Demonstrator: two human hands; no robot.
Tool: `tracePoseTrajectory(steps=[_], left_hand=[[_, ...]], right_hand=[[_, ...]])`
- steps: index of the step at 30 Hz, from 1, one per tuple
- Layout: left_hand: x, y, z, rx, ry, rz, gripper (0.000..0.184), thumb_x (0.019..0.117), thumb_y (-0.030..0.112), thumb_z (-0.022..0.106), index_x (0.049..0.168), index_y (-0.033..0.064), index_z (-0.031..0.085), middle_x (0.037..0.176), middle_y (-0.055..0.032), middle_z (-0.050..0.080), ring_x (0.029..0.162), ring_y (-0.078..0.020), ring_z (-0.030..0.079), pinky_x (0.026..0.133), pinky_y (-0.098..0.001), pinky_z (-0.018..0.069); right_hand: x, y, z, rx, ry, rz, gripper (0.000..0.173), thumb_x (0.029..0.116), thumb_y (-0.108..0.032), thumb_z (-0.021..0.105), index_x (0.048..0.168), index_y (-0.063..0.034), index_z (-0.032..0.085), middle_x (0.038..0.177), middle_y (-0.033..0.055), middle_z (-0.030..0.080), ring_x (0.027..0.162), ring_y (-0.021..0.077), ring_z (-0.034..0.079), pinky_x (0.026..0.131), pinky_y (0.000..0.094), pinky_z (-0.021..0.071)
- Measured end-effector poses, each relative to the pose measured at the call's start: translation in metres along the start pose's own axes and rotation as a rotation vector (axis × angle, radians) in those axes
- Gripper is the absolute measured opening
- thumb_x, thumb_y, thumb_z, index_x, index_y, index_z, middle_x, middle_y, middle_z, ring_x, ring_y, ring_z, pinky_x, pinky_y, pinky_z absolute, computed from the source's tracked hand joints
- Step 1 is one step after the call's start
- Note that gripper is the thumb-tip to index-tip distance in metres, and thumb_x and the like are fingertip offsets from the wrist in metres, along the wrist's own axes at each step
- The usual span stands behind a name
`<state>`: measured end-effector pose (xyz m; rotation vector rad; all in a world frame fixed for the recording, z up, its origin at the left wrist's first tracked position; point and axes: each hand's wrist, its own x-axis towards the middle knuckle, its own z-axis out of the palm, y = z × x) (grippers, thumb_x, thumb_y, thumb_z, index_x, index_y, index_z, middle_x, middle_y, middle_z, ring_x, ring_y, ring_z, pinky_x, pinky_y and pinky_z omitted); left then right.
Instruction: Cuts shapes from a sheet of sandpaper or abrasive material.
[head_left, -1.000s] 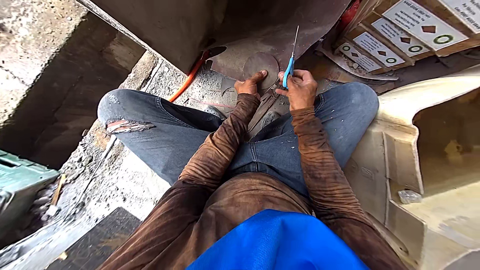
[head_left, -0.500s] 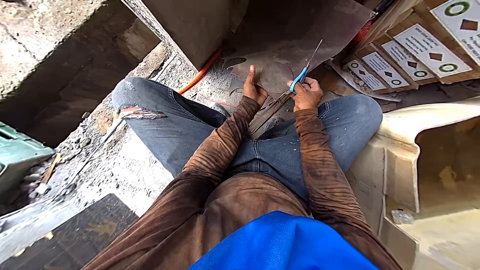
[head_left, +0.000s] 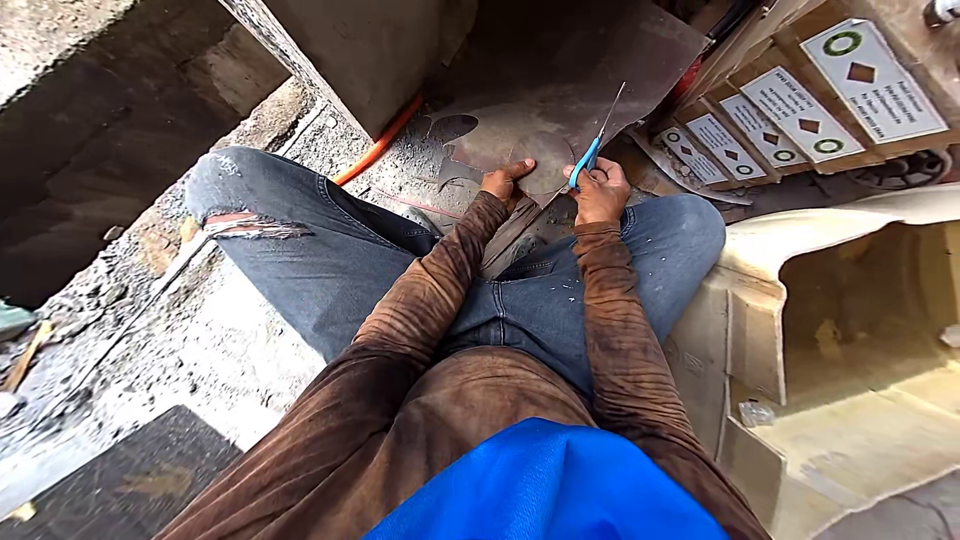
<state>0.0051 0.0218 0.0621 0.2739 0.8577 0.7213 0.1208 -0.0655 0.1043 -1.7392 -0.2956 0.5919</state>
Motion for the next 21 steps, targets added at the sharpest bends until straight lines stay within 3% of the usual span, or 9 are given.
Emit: tracePoseTrajectory(steps=[2,5,9,13,16,18,21], left_hand=[[-0.003,-0.001,0.008,-0.019,0.026,0.065,0.03,0.0895,-0.006,0.07,0.116,-0.0079,0.058,0.098,-0.0198,0.071,0.086,-0.0271,0.071,0.079,-0.0451,0.0618],[-0.013,0.003,0.02,-0.069,-0.022,0.174,0.035,0.0874,-0.011,0.07,0.119,-0.0057,0.055,0.1,-0.0184,0.07,0.09,-0.0271,0.071,0.082,-0.0466,0.0616],[-0.03,0.016,0.046,-0.17,-0.036,0.245,0.035,0.0875,-0.012,0.068,0.119,-0.005,0.054,0.101,-0.0186,0.069,0.092,-0.0283,0.07,0.084,-0.0486,0.0609],[-0.052,0.025,0.064,-0.017,-0.138,0.245,0.043,0.0916,0.011,0.076,0.13,0.0068,0.057,0.115,-0.0097,0.069,0.104,-0.0218,0.069,0.09,-0.0425,0.0604],[-0.061,0.033,0.105,-0.183,-0.114,0.267,0.037,0.0891,-0.006,0.072,0.122,-0.0035,0.056,0.105,-0.0181,0.069,0.094,-0.0284,0.07,0.084,-0.0477,0.0615],[-0.072,0.033,0.121,-0.167,-0.17,0.265,0.04,0.092,0.002,0.073,0.128,0.0005,0.056,0.112,-0.0142,0.069,0.101,-0.025,0.07,0.088,-0.0446,0.0611],[-0.086,0.031,0.15,-0.316,-0.151,0.271,0.033,0.0915,-0.008,0.068,0.122,-0.0053,0.055,0.105,-0.0189,0.069,0.096,-0.0286,0.07,0.084,-0.0476,0.0616]], right_hand=[[-0.008,-0.003,-0.007,0.022,-0.034,-0.044,0.051,0.081,-0.006,0.084,0.126,-0.0027,0.061,0.096,0.0105,0.071,0.084,0.0195,0.072,0.074,0.0374,0.0637],[-0.028,-0.023,-0.02,0.055,-0.115,-0.022,0.044,0.0966,-0.023,0.073,0.135,-0.0124,0.055,0.109,0.0034,0.069,0.094,0.0153,0.07,0.084,0.0351,0.0621],[-0.022,-0.039,-0.025,0.191,-0.012,-0.097,0.035,0.1049,-0.027,0.06,0.127,0.0006,0.056,0.09,0.0107,0.072,0.077,0.0229,0.073,0.073,0.0398,0.0643],[-0.05,-0.043,-0.048,0.128,-0.122,-0.217,0.044,0.1101,-0.041,0.043,0.14,-0.0105,0.053,0.094,0.0058,0.072,0.08,0.0185,0.073,0.08,0.0378,0.0633],[-0.061,-0.057,-0.05,0.179,-0.052,-0.333,0.036,0.1087,-0.028,0.05,0.135,-0.0033,0.052,0.101,0.01,0.072,0.085,0.025,0.074,0.08,0.0461,0.0647],[-0.065,-0.07,-0.051,0.234,0.009,-0.416,0.034,0.1048,-0.019,0.057,0.134,-0.0029,0.051,0.105,0.0111,0.071,0.09,0.0273,0.074,0.081,0.0491,0.0648],[-0.066,-0.091,-0.052,0.196,0.072,-0.522,0.038,0.1019,-0.018,0.063,0.133,-0.0016,0.052,0.109,0.0129,0.07,0.096,0.0282,0.074,0.083,0.052,0.0647]])
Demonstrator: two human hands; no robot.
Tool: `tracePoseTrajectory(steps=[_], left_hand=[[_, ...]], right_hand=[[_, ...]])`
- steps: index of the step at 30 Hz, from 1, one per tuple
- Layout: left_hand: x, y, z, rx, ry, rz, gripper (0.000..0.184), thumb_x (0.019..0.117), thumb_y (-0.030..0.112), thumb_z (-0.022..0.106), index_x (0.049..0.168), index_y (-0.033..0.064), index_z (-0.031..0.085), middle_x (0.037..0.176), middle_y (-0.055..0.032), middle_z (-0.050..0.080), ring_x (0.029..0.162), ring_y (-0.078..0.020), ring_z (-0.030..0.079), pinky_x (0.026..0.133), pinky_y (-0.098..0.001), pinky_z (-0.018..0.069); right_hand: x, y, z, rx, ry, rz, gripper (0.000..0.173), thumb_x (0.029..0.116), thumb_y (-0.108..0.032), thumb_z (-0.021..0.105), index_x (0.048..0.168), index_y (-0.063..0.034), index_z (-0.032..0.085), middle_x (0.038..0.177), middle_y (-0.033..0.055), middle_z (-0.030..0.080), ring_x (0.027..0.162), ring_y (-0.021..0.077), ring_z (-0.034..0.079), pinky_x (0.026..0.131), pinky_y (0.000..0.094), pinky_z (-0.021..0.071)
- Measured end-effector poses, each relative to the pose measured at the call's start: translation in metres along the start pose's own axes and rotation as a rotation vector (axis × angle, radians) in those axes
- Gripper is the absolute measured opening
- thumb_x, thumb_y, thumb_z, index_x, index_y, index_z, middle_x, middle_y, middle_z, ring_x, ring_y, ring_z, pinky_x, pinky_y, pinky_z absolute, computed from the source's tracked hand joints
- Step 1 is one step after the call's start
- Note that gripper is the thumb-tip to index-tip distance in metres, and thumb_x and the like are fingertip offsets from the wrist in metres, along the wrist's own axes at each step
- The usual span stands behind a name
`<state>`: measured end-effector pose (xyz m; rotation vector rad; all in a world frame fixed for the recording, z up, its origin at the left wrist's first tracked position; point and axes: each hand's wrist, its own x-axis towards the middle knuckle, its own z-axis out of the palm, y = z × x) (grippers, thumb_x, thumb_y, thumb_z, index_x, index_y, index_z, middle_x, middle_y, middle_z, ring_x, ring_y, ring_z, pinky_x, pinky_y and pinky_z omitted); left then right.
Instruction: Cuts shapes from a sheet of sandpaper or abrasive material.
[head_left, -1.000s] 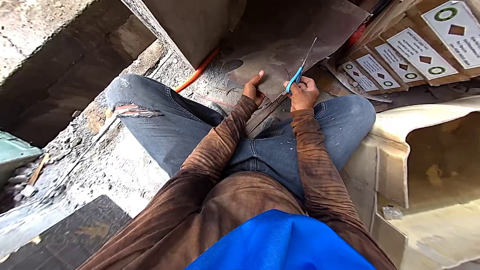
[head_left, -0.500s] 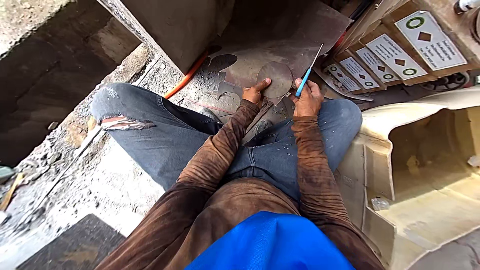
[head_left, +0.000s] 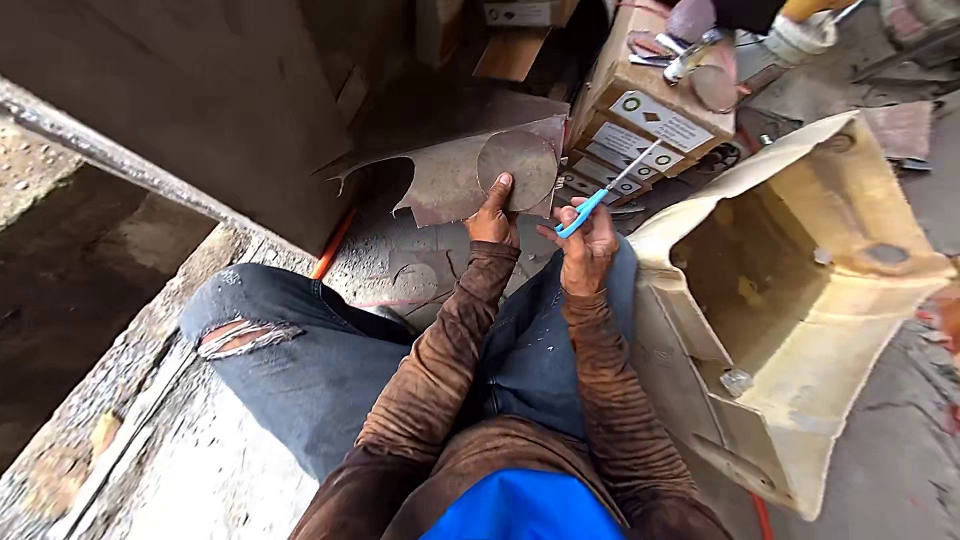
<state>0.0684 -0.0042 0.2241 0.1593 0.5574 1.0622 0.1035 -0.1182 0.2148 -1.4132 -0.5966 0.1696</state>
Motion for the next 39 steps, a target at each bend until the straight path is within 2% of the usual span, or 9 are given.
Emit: tracePoseTrajectory(steps=[6,11,14,17,22,26,30,34,39], left_hand=[[-0.023,-0.009,0.024,-0.071,0.055,-0.073,0.027,0.0943,-0.003,0.067,0.119,-0.0059,0.057,0.104,-0.0186,0.069,0.092,-0.0267,0.07,0.082,-0.0446,0.0619],[-0.024,-0.028,0.01,-0.036,0.198,-0.157,0.036,0.0937,0.0,0.07,0.126,-0.0063,0.055,0.112,-0.0211,0.067,0.097,-0.0291,0.069,0.085,-0.0452,0.0607],[-0.022,-0.043,-0.015,0.043,0.198,-0.267,0.04,0.0976,0.009,0.068,0.132,-0.0051,0.052,0.117,-0.0223,0.065,0.099,-0.0307,0.068,0.084,-0.0461,0.0607],[-0.028,-0.054,-0.043,0.1,0.097,-0.364,0.038,0.1046,0.024,0.06,0.132,-0.0005,0.053,0.111,-0.0192,0.068,0.087,-0.0277,0.071,0.075,-0.0413,0.0626],[-0.037,-0.062,-0.064,-0.002,-0.133,-0.429,0.056,0.1099,0.05,0.035,0.143,0.0051,0.042,0.116,-0.023,0.068,0.089,-0.0344,0.073,0.08,-0.0474,0.0629],[-0.041,-0.07,-0.058,-0.139,-0.153,-0.479,0.064,0.108,0.057,0.032,0.146,0.0059,0.04,0.124,-0.026,0.064,0.095,-0.0388,0.071,0.083,-0.0515,0.0614],[-0.049,-0.086,-0.07,0.011,-0.223,-0.557,0.069,0.1045,0.067,0.03,0.149,0.0145,0.04,0.118,-0.0196,0.07,0.095,-0.0297,0.073,0.085,-0.0419,0.0605],[-0.046,-0.088,-0.083,0.174,-0.304,-0.634,0.066,0.1092,0.057,0.025,0.144,0.0048,0.048,0.122,-0.0184,0.069,0.099,-0.025,0.071,0.088,-0.0373,0.0583],[-0.044,-0.021,-0.065,0.637,-0.712,-0.906,0.059,0.1127,0.042,0.025,0.146,-0.0005,0.049,0.143,-0.0141,0.059,0.127,-0.0227,0.06,0.105,-0.0413,0.0501]], right_hand=[[0.018,-0.022,0.018,0.005,0.158,-0.002,0.057,0.0829,-0.014,0.085,0.129,-0.003,0.053,0.098,0.0099,0.073,0.084,0.0211,0.074,0.076,0.0409,0.0647],[0.034,-0.011,0.01,-0.132,0.22,0.055,0.053,0.0805,-0.011,0.085,0.126,-0.005,0.059,0.089,0.0067,0.073,0.074,0.0154,0.071,0.071,0.0355,0.0626],[0.038,0.008,-0.004,-0.193,0.214,0.072,0.054,0.0764,-0.003,0.084,0.124,0.0043,0.059,0.081,0.0099,0.072,0.068,0.0162,0.071,0.07,0.0356,0.0633],[0.038,0.017,-0.019,-0.307,0.17,0.092,0.056,0.0755,-0.004,0.085,0.124,0.0043,0.059,0.083,0.0105,0.072,0.07,0.0156,0.071,0.072,0.0356,0.0628],[0.049,0.016,-0.04,-0.409,0.156,0.075,0.059,0.0747,-0.004,0.085,0.126,0.0036,0.058,0.085,0.0099,0.072,0.071,0.014,0.07,0.073,0.0337,0.0617],[0.055,0.014,-0.05,-0.437,0.139,0.048,0.056,0.0749,-0.004,0.085,0.124,0.0033,0.059,0.084,0.0083,0.072,0.07,0.0113,0.069,0.071,0.0307,0.0615],[0.058,0.019,-0.059,-0.513,0.124,0.062,0.057,0.0737,-0.005,0.085,0.124,0.0021,0.06,0.082,0.008,0.072,0.068,0.0117,0.069,0.07,0.032,0.0611],[0.06,0.007,-0.064,-0.62,0.049,0.05,0.053,0.0781,-0.005,0.082,0.126,-0.0001,0.06,0.081,0.008,0.071,0.066,0.0113,0.066,0.066,0.0301,0.0586],[0.069,-0.037,-0.063,-0.664,-0.072,0.064,0.054,0.0863,-0.004,0.078,0.134,-0.0041,0.053,0.09,0.0082,0.07,0.07,0.0107,0.064,0.068,0.0271,0.0571]])
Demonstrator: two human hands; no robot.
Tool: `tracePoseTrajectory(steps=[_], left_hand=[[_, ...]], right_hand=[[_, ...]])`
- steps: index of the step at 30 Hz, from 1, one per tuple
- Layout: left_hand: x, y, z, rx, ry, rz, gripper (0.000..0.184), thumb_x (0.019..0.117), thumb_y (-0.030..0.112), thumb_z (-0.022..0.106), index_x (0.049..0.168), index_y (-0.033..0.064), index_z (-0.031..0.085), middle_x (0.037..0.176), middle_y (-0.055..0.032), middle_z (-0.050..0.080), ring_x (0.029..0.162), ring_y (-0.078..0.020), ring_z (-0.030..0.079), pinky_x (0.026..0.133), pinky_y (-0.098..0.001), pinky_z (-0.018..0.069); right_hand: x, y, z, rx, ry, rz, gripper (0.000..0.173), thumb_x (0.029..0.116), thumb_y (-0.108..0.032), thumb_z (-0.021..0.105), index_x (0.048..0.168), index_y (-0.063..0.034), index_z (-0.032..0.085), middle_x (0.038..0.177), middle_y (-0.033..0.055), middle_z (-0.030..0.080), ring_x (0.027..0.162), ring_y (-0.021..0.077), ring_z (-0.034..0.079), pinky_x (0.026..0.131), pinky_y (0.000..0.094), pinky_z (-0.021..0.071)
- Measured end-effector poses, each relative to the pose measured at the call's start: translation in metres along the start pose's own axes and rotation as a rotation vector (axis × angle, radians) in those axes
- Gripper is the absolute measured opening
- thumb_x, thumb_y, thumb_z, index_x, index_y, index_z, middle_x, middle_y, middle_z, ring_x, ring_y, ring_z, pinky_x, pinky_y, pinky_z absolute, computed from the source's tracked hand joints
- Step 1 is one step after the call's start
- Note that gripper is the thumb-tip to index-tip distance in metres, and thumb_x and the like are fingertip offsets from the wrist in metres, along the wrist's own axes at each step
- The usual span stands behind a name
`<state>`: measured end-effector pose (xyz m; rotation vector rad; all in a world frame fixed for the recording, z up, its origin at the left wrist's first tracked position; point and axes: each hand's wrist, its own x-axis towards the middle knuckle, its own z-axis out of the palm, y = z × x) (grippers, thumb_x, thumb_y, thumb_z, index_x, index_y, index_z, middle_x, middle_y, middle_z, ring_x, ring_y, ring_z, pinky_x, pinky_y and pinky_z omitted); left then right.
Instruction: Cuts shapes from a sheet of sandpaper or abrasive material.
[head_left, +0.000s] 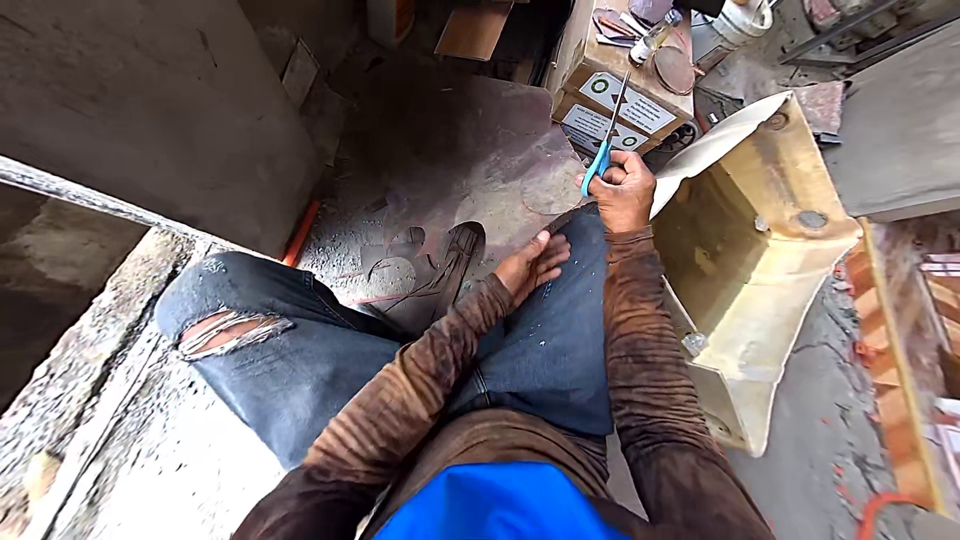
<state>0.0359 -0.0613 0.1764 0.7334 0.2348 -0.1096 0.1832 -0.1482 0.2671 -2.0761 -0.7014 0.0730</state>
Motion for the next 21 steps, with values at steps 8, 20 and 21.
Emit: tracePoseTrajectory(steps=[8,20,21], left_hand=[[0.03,0.181,-0.027,1.358,0.0,0.36,0.062,0.0901,0.028,0.08,0.143,0.0048,0.057,0.136,-0.0141,0.064,0.126,-0.026,0.062,0.11,-0.0486,0.0473],[0.036,0.191,0.057,1.849,-0.645,0.254,0.049,0.0841,0.032,0.086,0.122,0.0031,0.071,0.129,-0.0128,0.068,0.132,-0.024,0.056,0.121,-0.0396,0.0302],[0.03,0.19,0.06,1.858,-0.614,0.258,0.046,0.0849,0.034,0.085,0.117,0.003,0.073,0.123,-0.0133,0.071,0.128,-0.0252,0.059,0.119,-0.0409,0.034]], right_hand=[[0.029,-0.017,-0.007,-0.003,0.013,-0.138,0.054,0.0791,-0.006,0.081,0.128,0.0001,0.058,0.085,0.0086,0.073,0.067,0.0147,0.069,0.065,0.0326,0.0608],[-0.042,-0.053,-0.042,0.059,-0.188,-0.311,0.051,0.0748,-0.009,0.08,0.122,-0.0035,0.064,0.079,0.0054,0.07,0.063,0.0142,0.065,0.056,0.0319,0.0572],[-0.045,-0.056,-0.047,0.051,-0.216,-0.345,0.05,0.0749,-0.006,0.081,0.122,-0.0037,0.064,0.077,0.006,0.069,0.059,0.0153,0.064,0.052,0.0323,0.056]])
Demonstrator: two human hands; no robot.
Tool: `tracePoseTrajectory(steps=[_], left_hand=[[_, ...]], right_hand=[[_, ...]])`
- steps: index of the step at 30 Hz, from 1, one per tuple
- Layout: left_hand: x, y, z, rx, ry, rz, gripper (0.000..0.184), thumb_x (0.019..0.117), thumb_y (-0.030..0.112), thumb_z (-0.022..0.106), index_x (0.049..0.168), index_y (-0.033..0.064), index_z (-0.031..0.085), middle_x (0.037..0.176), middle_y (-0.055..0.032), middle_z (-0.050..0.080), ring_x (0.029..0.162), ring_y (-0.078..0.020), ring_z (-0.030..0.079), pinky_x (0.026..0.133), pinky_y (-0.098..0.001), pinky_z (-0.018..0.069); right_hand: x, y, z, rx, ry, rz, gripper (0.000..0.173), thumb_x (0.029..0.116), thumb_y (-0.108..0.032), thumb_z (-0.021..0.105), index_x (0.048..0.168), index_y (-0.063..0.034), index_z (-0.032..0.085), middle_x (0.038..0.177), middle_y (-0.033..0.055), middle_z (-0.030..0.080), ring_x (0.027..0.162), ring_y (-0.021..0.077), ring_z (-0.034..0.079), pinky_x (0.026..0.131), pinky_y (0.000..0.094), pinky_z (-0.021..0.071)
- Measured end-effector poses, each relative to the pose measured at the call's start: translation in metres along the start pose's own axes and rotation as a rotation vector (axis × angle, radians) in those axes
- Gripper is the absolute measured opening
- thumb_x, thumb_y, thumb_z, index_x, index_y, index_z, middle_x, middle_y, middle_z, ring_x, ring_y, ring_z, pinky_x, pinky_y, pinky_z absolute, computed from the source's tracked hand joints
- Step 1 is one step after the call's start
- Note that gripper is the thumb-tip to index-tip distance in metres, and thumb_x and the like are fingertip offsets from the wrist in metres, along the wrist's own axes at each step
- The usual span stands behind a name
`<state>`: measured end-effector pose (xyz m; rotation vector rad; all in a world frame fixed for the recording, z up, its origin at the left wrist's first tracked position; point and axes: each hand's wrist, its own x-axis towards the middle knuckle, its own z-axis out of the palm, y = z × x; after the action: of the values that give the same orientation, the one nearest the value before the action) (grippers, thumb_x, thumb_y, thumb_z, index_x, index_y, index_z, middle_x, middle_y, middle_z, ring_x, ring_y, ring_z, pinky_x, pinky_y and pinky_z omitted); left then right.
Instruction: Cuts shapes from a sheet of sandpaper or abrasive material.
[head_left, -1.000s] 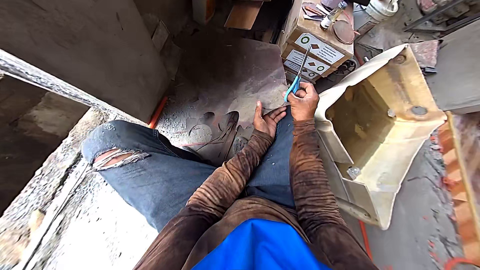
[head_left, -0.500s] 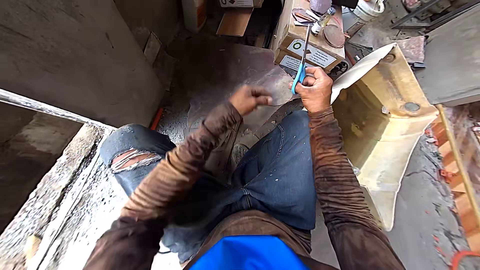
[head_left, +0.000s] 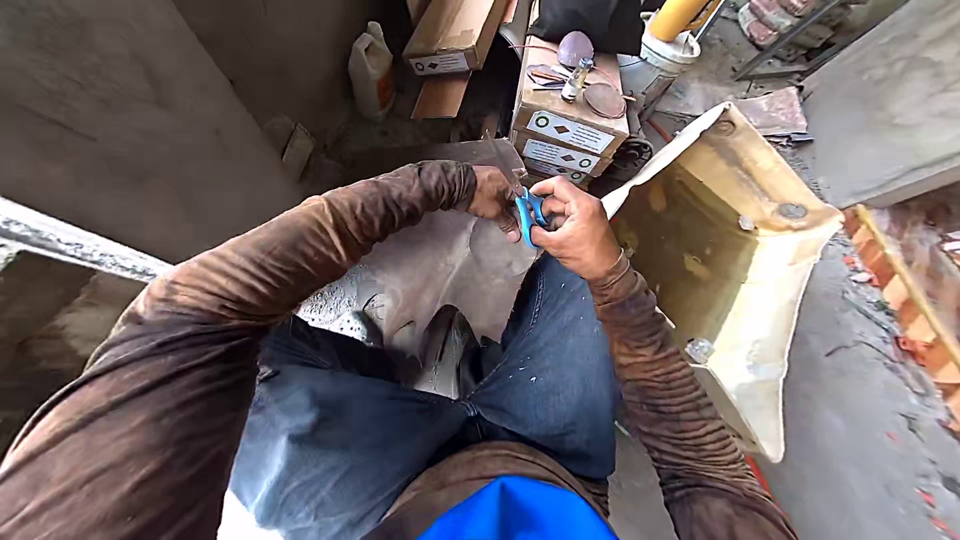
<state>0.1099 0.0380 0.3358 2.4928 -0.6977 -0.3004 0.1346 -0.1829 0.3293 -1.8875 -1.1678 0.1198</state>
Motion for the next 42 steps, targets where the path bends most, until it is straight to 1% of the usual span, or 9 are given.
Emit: tracePoseTrajectory(steps=[4,8,10,13,20,27,31,35,42], left_hand=[[-0.014,-0.002,-0.01,-0.042,0.188,0.138,0.027,0.0858,0.027,0.083,0.093,0.0028,0.076,0.093,-0.0087,0.071,0.087,-0.0158,0.065,0.083,-0.0373,0.0516],[-0.03,-0.034,-0.038,-0.245,0.425,0.371,0.017,0.0816,0.012,0.083,0.09,0.0003,0.074,0.087,-0.0057,0.073,0.079,-0.0067,0.067,0.075,-0.0269,0.0566],[-0.044,-0.038,-0.053,-0.32,0.514,0.328,0.016,0.0817,0.01,0.083,0.09,0.0013,0.072,0.08,-0.0027,0.072,0.071,-0.0048,0.066,0.068,-0.0255,0.0561],[-0.05,-0.041,-0.072,-0.437,0.587,0.352,0.015,0.0832,0.007,0.081,0.093,-0.0003,0.071,0.081,-0.0043,0.073,0.072,-0.0076,0.069,0.07,-0.0278,0.0591],[-0.06,-0.059,-0.084,-0.434,0.691,0.363,0.013,0.0828,0.005,0.08,0.088,0.0024,0.069,0.078,-0.0022,0.071,0.071,-0.0065,0.068,0.068,-0.0259,0.0579],[-0.055,-0.08,-0.071,-0.502,0.599,0.386,0.014,0.082,0.006,0.081,0.085,0.0046,0.068,0.077,-0.0016,0.071,0.07,-0.0071,0.068,0.067,-0.0256,0.0582],[-0.051,-0.08,-0.069,-0.543,0.605,0.425,0.013,0.083,0.006,0.081,0.087,0.0046,0.069,0.079,-0.0009,0.072,0.072,-0.007,0.069,0.069,-0.0258,0.0591],[-0.056,-0.087,-0.067,-0.555,0.608,0.402,0.013,0.0825,0.007,0.081,0.086,0.0054,0.069,0.077,0.0,0.072,0.07,-0.0059,0.068,0.067,-0.0244,0.0583],[-0.052,-0.081,-0.055,-0.517,0.53,0.357,0.014,0.0832,0.009,0.081,0.084,0.0056,0.068,0.073,-0.0003,0.069,0.066,-0.0047,0.066,0.063,-0.023,0.0553]], right_hand=[[0.006,0.002,-0.014,-0.036,-0.021,-0.176,0.049,0.0796,-0.004,0.078,0.125,-0.0055,0.062,0.082,0.0075,0.068,0.06,0.0165,0.062,0.05,0.0317,0.0541],[0.032,-0.017,-0.022,-0.028,0.18,-0.166,0.051,0.0909,-0.01,0.076,0.136,-0.0036,0.054,0.104,0.0098,0.073,0.087,0.0175,0.073,0.072,0.0334,0.0639],[0.038,-0.019,-0.021,0.002,0.225,-0.127,0.049,0.0975,-0.02,0.07,0.14,-0.0061,0.05,0.101,0.0081,0.073,0.079,0.0177,0.074,0.068,0.0358,0.0647],[0.034,-0.003,-0.006,0.002,0.204,-0.139,0.041,0.1022,-0.029,0.06,0.136,-0.0049,0.055,0.086,0.0046,0.069,0.068,0.0145,0.066,0.063,0.0351,0.0594],[0.006,0.037,0.019,0.129,0.089,-0.187,0.062,0.1007,-0.057,0.051,0.126,-0.0017,0.06,0.091,-0.0079,0.066,0.08,-0.0056,0.059,0.073,0.0153,0.0516],[0.022,0.053,0.041,0.275,0.057,-0.086,0.06,0.0991,-0.061,0.052,0.127,-0.0097,0.063,0.096,-0.0062,0.068,0.086,0.0015,0.063,0.077,0.0245,0.055],[0.03,0.062,0.045,0.173,0.096,-0.106,0.048,0.1027,-0.047,0.048,0.127,-0.0089,0.063,0.089,-0.0024,0.067,0.074,0.0046,0.062,0.067,0.0272,0.0553],[0.014,0.055,0.051,0.244,0.036,-0.199,0.072,0.0973,-0.069,0.048,0.124,-0.0044,0.062,0.095,-0.0055,0.068,0.085,-0.002,0.063,0.077,0.0208,0.0547],[0.006,0.04,0.062,0.261,0.093,-0.121,0.072,0.0949,-0.072,0.05,0.121,-0.0056,0.062,0.089,-0.0108,0.064,0.082,-0.0061,0.06,0.075,0.017,0.0524]])
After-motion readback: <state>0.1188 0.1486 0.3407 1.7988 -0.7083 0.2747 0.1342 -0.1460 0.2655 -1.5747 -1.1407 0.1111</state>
